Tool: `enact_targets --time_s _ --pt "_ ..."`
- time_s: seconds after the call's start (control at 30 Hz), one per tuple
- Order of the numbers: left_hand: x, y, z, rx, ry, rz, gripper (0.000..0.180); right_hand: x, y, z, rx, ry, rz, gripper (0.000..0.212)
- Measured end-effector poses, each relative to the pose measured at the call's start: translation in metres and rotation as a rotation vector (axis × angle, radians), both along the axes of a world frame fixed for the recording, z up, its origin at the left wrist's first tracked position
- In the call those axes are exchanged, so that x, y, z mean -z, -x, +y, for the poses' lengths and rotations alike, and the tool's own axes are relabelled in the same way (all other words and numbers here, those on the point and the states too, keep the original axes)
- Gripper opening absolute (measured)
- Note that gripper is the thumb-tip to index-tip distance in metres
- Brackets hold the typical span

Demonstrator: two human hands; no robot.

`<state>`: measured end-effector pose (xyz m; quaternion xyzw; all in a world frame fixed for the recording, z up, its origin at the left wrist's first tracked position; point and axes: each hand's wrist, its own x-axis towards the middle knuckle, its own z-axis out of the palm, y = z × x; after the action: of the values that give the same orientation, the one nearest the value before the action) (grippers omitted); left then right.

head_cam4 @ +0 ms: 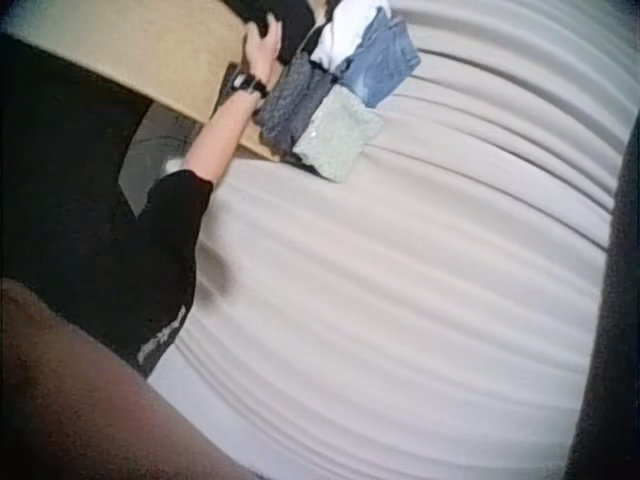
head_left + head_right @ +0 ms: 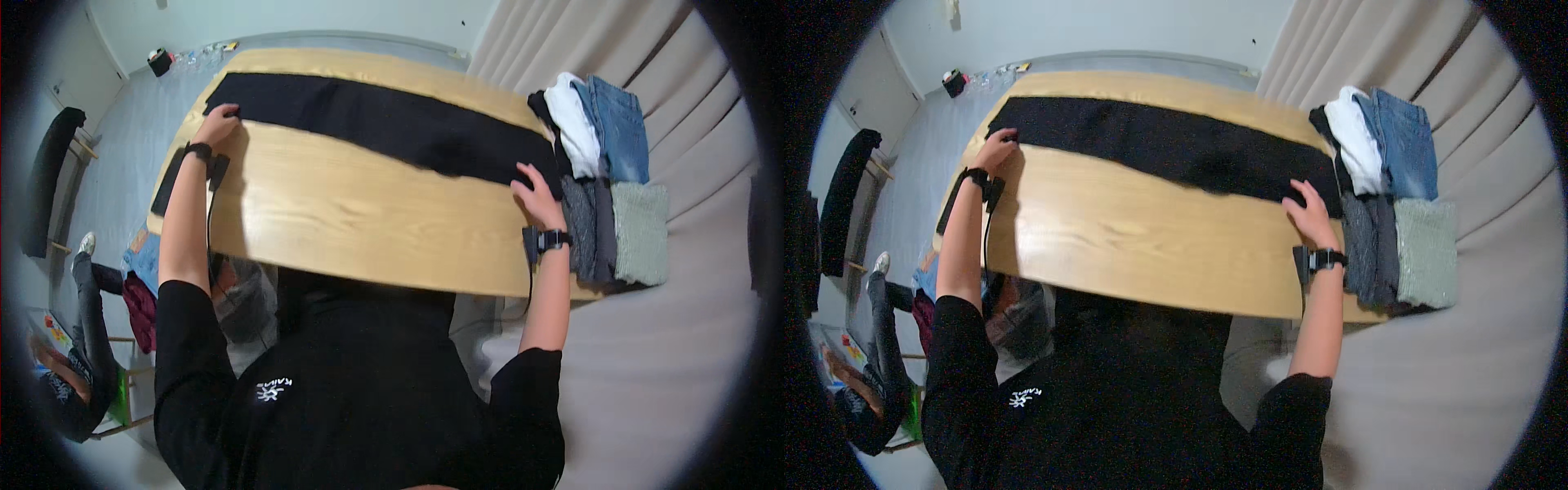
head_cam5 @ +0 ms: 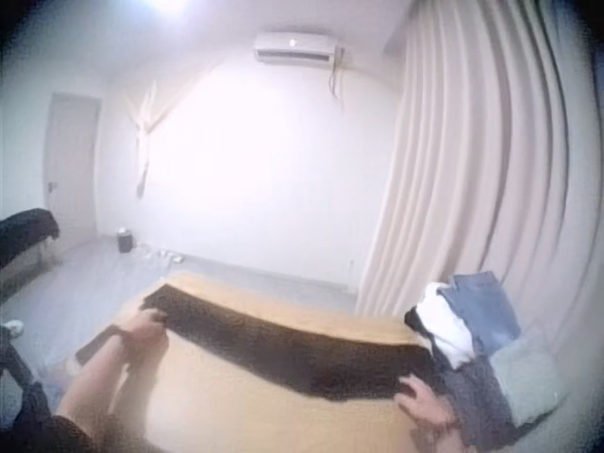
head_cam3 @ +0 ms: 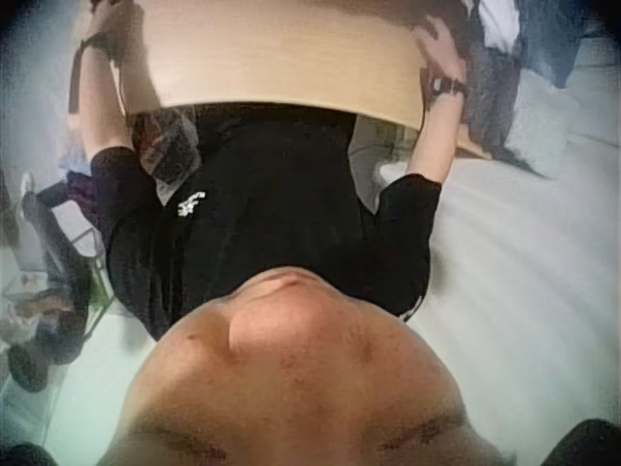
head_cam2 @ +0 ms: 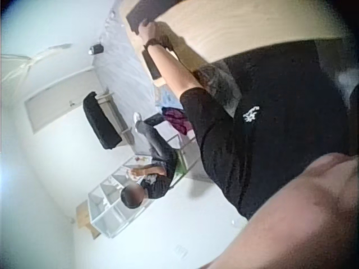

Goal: The recorder folds several items of clothing including a skirt, jeans, and trousers on a table.

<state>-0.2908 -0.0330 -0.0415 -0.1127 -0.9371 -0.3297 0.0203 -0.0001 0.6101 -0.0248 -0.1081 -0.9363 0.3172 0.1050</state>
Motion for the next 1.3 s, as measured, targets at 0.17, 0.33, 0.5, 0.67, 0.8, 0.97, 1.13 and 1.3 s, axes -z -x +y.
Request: enact_targets --time_s 0.17,0.33,0.5,0.67,0.8,0.97,1.13,1.3 --pt "0.006 -0.021 0.027 0.039 -0.018 0.01 0.051 -0.008 -0.012 -0.021 -0.026 0.078 0.022 0.05" --pt "0.009 -0.012 0.01 -0.135 0.21 0.086 0.057 -0.017 -0.003 -0.006 -0.017 -0.077 0.008 0.052" --pt "0.008 0.034 -0.025 -0.205 0.18 0.025 0.065 -0.014 0.007 0.043 0.139 -0.112 0.032 0.052" --pt "0.003 0.048 -0.034 -0.243 0.265 0.056 0.069 -0.006 0.006 0.053 0.344 -0.131 -0.009 0.057" --pt "0.017 0.076 -0.074 -0.289 0.263 -0.018 0.063 -0.012 0.018 0.048 0.368 -0.109 -0.089 0.067" --pt "0.018 0.095 -0.072 -0.346 0.053 -0.094 0.052 0.002 0.027 0.07 0.394 -0.149 -0.123 0.077" --pt "0.013 0.089 -0.054 -0.336 -0.494 -0.129 0.036 0.027 0.029 0.098 0.461 0.051 -0.06 0.078" --pt "0.013 0.099 -0.06 -0.372 -0.253 -0.017 0.037 0.008 0.041 0.076 0.535 0.163 -0.021 0.078"
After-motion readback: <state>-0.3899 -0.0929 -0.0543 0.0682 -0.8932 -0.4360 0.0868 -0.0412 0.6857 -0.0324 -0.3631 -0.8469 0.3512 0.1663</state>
